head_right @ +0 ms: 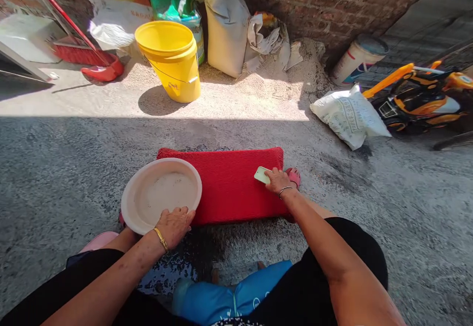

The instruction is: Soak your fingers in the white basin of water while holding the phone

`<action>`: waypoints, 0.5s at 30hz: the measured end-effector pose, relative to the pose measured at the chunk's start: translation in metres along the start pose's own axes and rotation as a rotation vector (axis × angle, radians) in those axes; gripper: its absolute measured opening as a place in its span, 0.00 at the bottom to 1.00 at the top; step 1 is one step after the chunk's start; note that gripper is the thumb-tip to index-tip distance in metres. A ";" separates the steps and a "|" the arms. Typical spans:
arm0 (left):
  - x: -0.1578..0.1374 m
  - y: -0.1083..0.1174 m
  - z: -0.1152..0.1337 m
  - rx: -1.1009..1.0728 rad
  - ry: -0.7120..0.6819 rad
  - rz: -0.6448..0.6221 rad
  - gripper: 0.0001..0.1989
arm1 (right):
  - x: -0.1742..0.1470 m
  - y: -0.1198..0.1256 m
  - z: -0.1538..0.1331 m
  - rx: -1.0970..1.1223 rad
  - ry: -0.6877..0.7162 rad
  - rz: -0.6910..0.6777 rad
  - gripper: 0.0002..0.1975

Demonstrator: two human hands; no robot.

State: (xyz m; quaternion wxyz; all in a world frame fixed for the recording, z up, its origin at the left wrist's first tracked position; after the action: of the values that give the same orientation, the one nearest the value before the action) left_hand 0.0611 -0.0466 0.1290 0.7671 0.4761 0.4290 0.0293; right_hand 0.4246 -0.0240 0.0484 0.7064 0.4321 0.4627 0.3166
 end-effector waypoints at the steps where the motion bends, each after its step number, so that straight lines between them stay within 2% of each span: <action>1: 0.000 -0.001 0.000 -0.006 -0.004 -0.004 0.17 | -0.007 0.001 -0.036 0.019 0.094 0.010 0.25; 3: 0.000 -0.003 -0.001 -0.013 -0.010 -0.016 0.17 | -0.024 0.002 -0.107 0.060 0.265 0.012 0.26; 5: 0.000 -0.004 -0.003 -0.014 -0.008 -0.022 0.17 | -0.039 0.001 -0.166 0.088 0.387 0.000 0.25; 7: 0.000 -0.002 -0.005 -0.013 -0.006 -0.022 0.17 | -0.046 -0.003 -0.199 0.091 0.446 -0.028 0.26; 8: -0.001 0.000 -0.006 -0.011 -0.006 -0.023 0.17 | -0.046 -0.006 -0.204 0.083 0.457 -0.046 0.27; 9: -0.001 0.002 -0.006 -0.008 -0.010 -0.023 0.17 | -0.044 -0.009 -0.199 0.070 0.449 -0.064 0.28; 11: -0.003 0.005 -0.006 -0.002 -0.025 -0.015 0.17 | -0.034 -0.017 -0.165 0.032 0.385 -0.093 0.29; 13: -0.005 0.008 -0.004 0.008 -0.039 0.004 0.16 | -0.022 -0.024 -0.105 -0.015 0.271 -0.114 0.31; 15: -0.007 0.009 -0.002 0.025 -0.049 0.019 0.16 | -0.011 -0.029 -0.032 -0.062 0.113 -0.153 0.33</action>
State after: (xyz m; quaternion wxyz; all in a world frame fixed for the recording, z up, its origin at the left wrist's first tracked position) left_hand 0.0588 -0.0436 0.1393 0.7712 0.4903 0.4057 0.0197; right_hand 0.3919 -0.0357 0.0198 0.7143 0.3549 0.5234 0.2997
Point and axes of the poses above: each hand's wrist, its own x-axis towards the middle knuckle, its own y-axis out of the back of the hand, z = x × y, the point moved 3 cm from there along x, towards the middle knuckle, and after that the axes turned 15 degrees about -y, right-handed, at the moved point
